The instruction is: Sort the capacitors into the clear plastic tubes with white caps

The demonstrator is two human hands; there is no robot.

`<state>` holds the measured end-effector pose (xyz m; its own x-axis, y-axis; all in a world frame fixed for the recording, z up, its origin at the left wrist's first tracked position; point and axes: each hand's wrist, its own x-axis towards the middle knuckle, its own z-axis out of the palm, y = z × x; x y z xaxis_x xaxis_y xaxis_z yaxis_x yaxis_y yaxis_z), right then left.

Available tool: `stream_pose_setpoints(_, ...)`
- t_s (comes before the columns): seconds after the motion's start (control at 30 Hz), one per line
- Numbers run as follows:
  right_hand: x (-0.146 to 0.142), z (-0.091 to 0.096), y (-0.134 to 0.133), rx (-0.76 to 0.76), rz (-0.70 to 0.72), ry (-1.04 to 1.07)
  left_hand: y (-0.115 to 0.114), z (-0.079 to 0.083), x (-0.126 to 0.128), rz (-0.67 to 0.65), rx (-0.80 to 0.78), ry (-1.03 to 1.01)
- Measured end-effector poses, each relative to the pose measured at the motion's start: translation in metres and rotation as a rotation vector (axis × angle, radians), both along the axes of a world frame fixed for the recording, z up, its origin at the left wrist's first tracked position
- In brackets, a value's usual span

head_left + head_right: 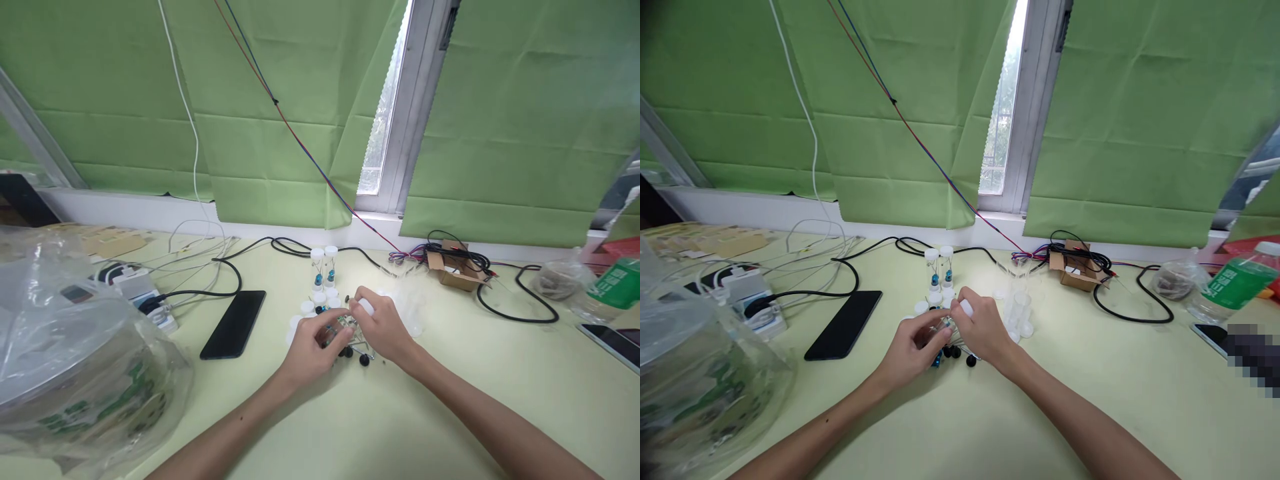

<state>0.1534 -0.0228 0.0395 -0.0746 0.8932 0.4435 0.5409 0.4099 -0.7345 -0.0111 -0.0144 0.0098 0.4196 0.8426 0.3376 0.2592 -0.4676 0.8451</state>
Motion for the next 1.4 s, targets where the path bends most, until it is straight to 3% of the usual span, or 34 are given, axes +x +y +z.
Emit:
stream_pose_setpoints(0.47,-0.004,0.021,-0.008,-0.053,0.098,0.101,-0.004,0.006,0.002,-0.055,-0.168,-0.261)
stream_pose_setpoints(0.67,0.005,0.046,-0.001,0.082,-0.065,-0.164,-0.006,0.02,-0.003,0.324,0.051,-0.168)
stream_pose_setpoints(0.73,0.009,0.051,0.009,0.157,-0.182,-0.288,-0.007,0.021,-0.003,0.356,0.101,-0.164)
stream_pose_setpoints(0.83,0.01,0.051,0.031,0.2,-0.344,-0.446,-0.01,0.017,0.0,0.262,0.172,-0.137)
stream_pose_setpoints(1.0,0.001,0.041,0.067,0.071,-0.477,-0.615,-0.016,0.005,0.005,0.058,0.379,0.002)
stream_pose_setpoints(1.17,-0.004,0.032,0.094,-0.056,-0.475,-0.64,-0.018,0.0,0.007,-0.022,0.533,0.047)
stream_pose_setpoints(1.4,-0.002,0.021,0.109,-0.088,-0.425,-0.608,-0.019,0.0,0.007,-0.018,0.571,0.07)
